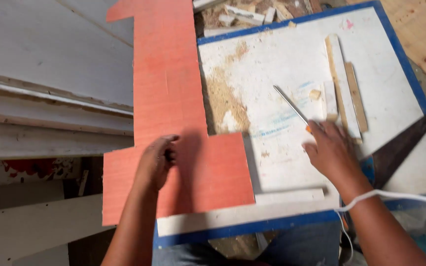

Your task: Assembling a large wooden number '1' by attaching wooden supports using a screwdriver and a power drill

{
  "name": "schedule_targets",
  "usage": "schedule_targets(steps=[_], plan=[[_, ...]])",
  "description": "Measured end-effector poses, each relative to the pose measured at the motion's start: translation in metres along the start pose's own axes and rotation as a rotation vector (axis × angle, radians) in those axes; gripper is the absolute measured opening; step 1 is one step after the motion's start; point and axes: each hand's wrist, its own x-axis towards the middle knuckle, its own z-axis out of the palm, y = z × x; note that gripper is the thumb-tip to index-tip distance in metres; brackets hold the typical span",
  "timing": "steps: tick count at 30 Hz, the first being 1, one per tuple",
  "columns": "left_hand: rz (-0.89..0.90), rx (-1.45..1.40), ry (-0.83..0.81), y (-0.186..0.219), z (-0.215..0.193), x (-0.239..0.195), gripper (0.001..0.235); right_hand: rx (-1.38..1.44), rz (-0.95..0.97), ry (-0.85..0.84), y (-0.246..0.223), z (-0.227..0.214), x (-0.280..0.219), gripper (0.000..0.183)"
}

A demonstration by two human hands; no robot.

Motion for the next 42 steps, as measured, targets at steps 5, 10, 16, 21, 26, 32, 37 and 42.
schedule_targets(steps=[5,10,16,21,26,32,37,42], plan=[[0.241,0.889,0.528,-0.039,-0.115,0.021,0.046,0.483,-0.006,0.015,-0.072,-0.033,-0.029,0.047],[0.037,1.198,0.692,-0.058,-0.183,0.007,0.084,0.663,0.112,-0.474,-0.106,-0.041,-0.049,0.045],[-0.015,0.816,0.502,-0.065,-0.19,0.008,0.076,0.057,-0.06,-0.515,-0.052,-0.07,-0.087,0.065],[0.031,0.733,0.445,-0.035,-0.178,-0.019,0.072,0.097,0.04,-0.307,-0.011,-0.027,-0.12,0.041],[0.175,0.617,0.459,-0.044,-0.162,-0.013,0.064,0.38,0.005,-0.041,-0.023,-0.002,-0.114,0.04],[0.279,0.567,0.491,-0.077,-0.108,-0.039,0.06,0.735,0.147,-0.173,-0.023,-0.011,-0.11,0.054],[0.234,0.63,0.48,-0.105,-0.113,-0.014,0.064,0.779,0.197,-0.109,-0.018,-0.011,-0.089,0.039],[0.179,0.821,0.331,-0.104,-0.119,-0.024,0.077,0.699,0.261,-0.232,-0.039,-0.006,-0.078,0.039]])
